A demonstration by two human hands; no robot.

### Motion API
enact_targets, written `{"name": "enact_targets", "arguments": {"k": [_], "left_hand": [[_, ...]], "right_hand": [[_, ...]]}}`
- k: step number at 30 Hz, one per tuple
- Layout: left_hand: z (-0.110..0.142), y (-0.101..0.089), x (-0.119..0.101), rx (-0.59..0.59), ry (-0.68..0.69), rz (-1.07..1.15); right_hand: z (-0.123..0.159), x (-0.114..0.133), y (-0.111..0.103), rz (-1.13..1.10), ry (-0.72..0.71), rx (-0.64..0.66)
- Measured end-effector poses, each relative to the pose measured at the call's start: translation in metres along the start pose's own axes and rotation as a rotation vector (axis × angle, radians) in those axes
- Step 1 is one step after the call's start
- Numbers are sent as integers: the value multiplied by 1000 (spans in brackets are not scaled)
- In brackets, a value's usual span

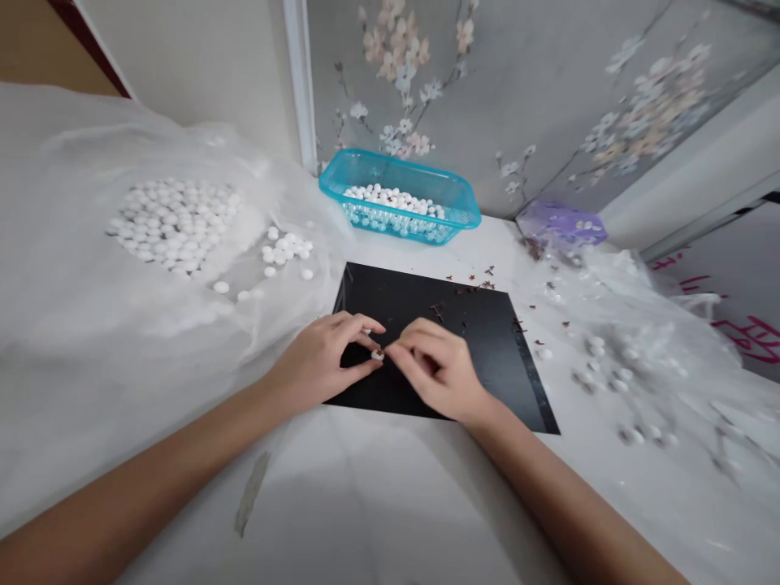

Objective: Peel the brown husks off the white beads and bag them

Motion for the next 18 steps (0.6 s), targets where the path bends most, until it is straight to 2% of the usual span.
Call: {"name": "enact_targets", "arguments": {"k": [3, 4, 6, 8, 12, 15, 18], "left_hand": [[0, 0, -1, -42, 35, -25], [0, -1, -1, -52, 44, -28], [1, -1, -1, -69, 58, -33], [1, -1, -1, -87, 65, -38], [2, 1, -2, -81, 78, -62], [1, -4, -2, -72, 99, -112], [-3, -24, 4, -190, 90, -237]], "right_hand": [[-1, -24, -25, 164, 118, -307], [0, -32, -33, 244, 154, -351], [-1, -48, -42, 390, 185, -299], [-1, -59, -44, 489, 152, -195], [2, -69, -39, 538, 114, -62], [4, -74, -36, 505, 124, -72], [4, -76, -38, 479, 150, -116]]}}
Point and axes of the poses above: each hand's wrist, its own z-axis away from the middle knuckle, its own y-axis out of the palm, x = y × z, the point moved 3 cm from there along -z, towards the middle knuckle, and after that the axes turned 3 degrees about -y, right-handed, at the moved point
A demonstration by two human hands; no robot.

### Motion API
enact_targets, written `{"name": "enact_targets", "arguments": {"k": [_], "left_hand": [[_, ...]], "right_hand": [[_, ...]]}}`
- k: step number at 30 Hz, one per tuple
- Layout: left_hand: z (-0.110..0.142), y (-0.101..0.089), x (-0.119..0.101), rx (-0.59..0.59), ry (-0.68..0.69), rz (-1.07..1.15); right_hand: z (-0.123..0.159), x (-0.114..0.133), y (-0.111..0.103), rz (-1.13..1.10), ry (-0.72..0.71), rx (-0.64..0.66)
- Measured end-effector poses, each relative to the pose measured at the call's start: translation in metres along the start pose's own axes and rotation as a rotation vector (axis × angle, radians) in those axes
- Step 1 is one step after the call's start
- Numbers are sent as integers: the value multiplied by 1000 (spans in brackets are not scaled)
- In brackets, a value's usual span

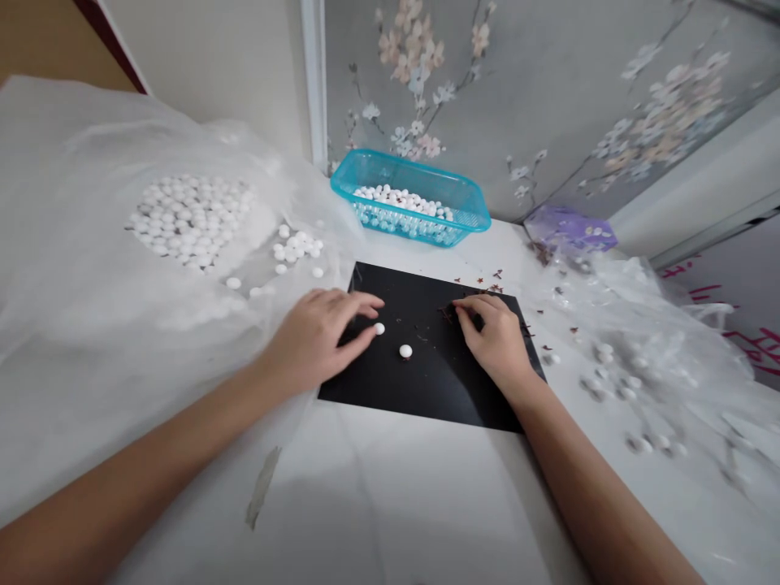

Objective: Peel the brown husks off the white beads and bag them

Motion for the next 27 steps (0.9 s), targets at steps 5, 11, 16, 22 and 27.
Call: {"name": "enact_targets", "arguments": {"k": [5, 11, 16, 22, 27], "left_hand": [[-10, -35, 39, -180, -313, -363], [-7, -32, 64, 102, -514, -469], [-9, -26, 54, 16, -356, -441], [-7, -15, 59, 107, -286, -431], [-5, -9, 63, 92, -248, -330]], "right_hand": [[-1, 4, -5, 23, 79, -36], [0, 10, -11, 70, 114, -106], [0, 12, -10, 54, 85, -120], [2, 12, -9, 34, 106, -127], [3, 17, -11, 23, 94, -139]]}}
Point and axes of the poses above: each hand's wrist, its own z-axis away from the middle knuckle, its own y-axis out of the palm, x = y × z, the point moved 3 cm from there along -z, towards the middle knuckle, and after that the axes turned 3 degrees about -y, right-handed, at the moved point
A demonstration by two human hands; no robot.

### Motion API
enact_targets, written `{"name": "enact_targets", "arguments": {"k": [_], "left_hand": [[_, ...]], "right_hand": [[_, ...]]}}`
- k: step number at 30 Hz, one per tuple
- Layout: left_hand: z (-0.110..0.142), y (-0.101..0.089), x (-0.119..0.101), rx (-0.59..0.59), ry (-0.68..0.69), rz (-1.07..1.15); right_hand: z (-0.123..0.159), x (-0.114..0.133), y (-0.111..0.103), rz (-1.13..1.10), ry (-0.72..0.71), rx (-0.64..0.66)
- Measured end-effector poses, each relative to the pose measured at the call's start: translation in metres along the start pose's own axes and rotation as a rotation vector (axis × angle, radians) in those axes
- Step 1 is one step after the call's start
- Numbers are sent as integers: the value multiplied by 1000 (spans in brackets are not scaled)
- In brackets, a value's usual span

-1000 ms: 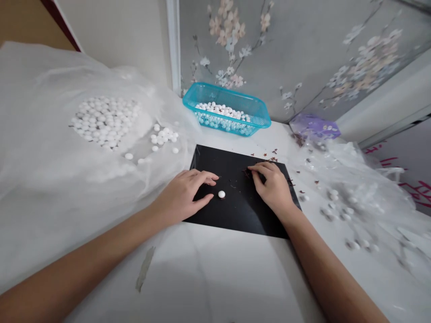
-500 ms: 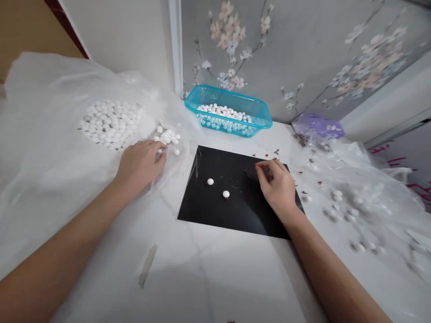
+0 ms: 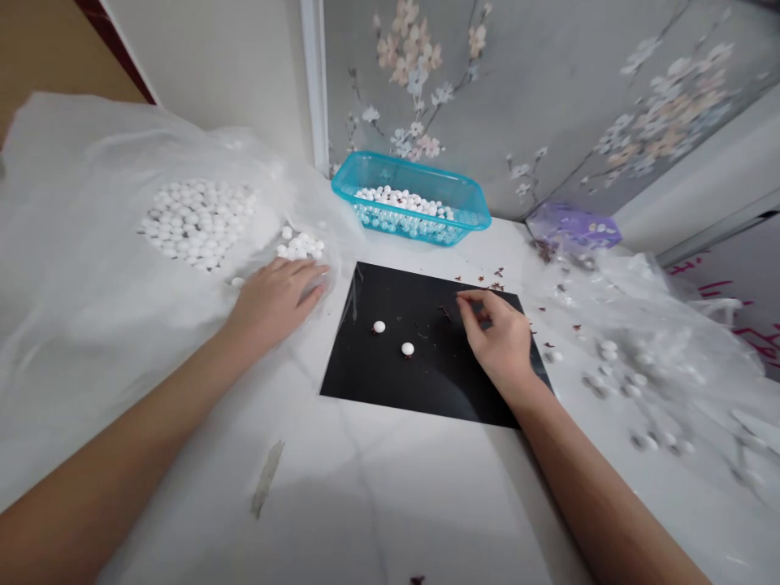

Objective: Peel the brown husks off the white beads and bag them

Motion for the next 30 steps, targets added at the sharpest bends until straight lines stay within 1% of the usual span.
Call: {"name": "enact_targets", "arguments": {"k": [2, 4, 6, 8, 10, 12, 15, 17, 19, 20, 22, 25, 30], "left_hand": [[1, 2, -1, 5, 32, 53], [1, 2, -2, -10, 60, 19], [2, -2, -5, -67, 87, -67], [3, -10, -10, -143, 110, -100], [5, -18, -20, -203, 132, -55], [8, -21, -33, -209, 184, 37], [16, -17, -56, -128, 317, 222], [22, -11, -67, -30, 393, 335], [26, -4, -74, 86, 439, 404], [27, -1, -75, 137, 448, 424], [28, 3, -76, 208, 440, 448], [27, 5, -74, 230, 381, 475], [26, 9, -74, 270, 290, 513]], "right_hand": [[0, 2, -1, -4, -13, -1], [0, 4, -2, 1, -28, -2], [0, 5, -2, 6, -33, -9], [0, 4, -2, 2, -29, -22], [0, 4, -2, -10, -26, -35], [1, 5, -2, -27, -28, -42], [2, 15, -3, -85, -41, -41], [4, 27, -3, -168, -42, -27], [6, 40, 0, -279, -34, 27], [8, 47, 2, -338, -31, 74], [12, 59, 7, -444, -42, 183], [17, 68, 12, -537, -71, 306], [20, 67, 14, -592, -85, 357]]}}
Point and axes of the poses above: each hand's wrist, its own z-axis away from the middle knuckle, its own y-axis out of the palm, x = y × z, the point moved 3 cm from there along -z, towards the middle knuckle, and after that the axes turned 3 degrees about -y, right-handed, at the moved point
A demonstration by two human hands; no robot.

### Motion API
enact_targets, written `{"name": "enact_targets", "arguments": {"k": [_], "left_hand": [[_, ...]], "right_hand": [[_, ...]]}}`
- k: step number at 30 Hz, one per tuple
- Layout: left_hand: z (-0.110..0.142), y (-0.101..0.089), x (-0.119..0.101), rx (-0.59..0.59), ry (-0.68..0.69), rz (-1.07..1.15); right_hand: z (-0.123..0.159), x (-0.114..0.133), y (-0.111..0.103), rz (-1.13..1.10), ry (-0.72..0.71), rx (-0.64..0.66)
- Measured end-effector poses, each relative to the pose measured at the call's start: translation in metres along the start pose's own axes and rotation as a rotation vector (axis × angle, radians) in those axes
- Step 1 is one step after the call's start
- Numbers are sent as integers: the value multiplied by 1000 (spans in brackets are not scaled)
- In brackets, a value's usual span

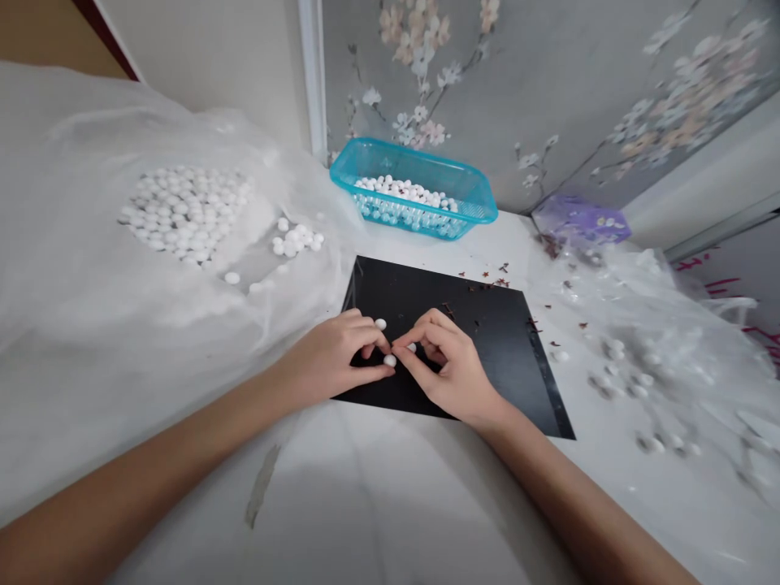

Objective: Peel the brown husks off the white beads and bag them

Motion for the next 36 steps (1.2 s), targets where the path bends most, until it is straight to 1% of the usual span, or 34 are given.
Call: {"name": "enact_targets", "arguments": {"k": [3, 6, 11, 15, 18, 25, 31, 33, 36], "left_hand": [[-1, 0, 0, 9, 0, 20], [0, 0, 0, 8, 2, 36], [0, 0, -1, 15, -34, 66], [0, 1, 0, 20, -93, 115], [1, 2, 0, 21, -147, 159], [2, 2, 1, 10, -170, 172], [1, 4, 4, -4, -169, 190], [1, 4, 5, -3, -167, 182], [1, 3, 5, -2, -154, 155]], "right_hand": [[0, 0, 1, -5, -21, 38], [0, 0, 2, -1, -39, 47], [2, 3, 2, 1, -64, 82], [4, 7, 1, 21, -93, 160], [5, 10, 1, 44, -125, 193], [5, 13, 3, 134, -148, 213], [4, 17, 3, 253, -194, 173], [4, 17, 4, 257, -186, 164], [4, 16, 6, 225, -162, 194]]}}
Point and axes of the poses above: each hand's wrist, its own z-axis away from the middle knuckle, its own y-axis out of the palm, x = y × z, the point moved 3 cm from there along -z, towards the middle knuckle, and after that the axes turned 3 degrees about -y, right-handed, at the moved point
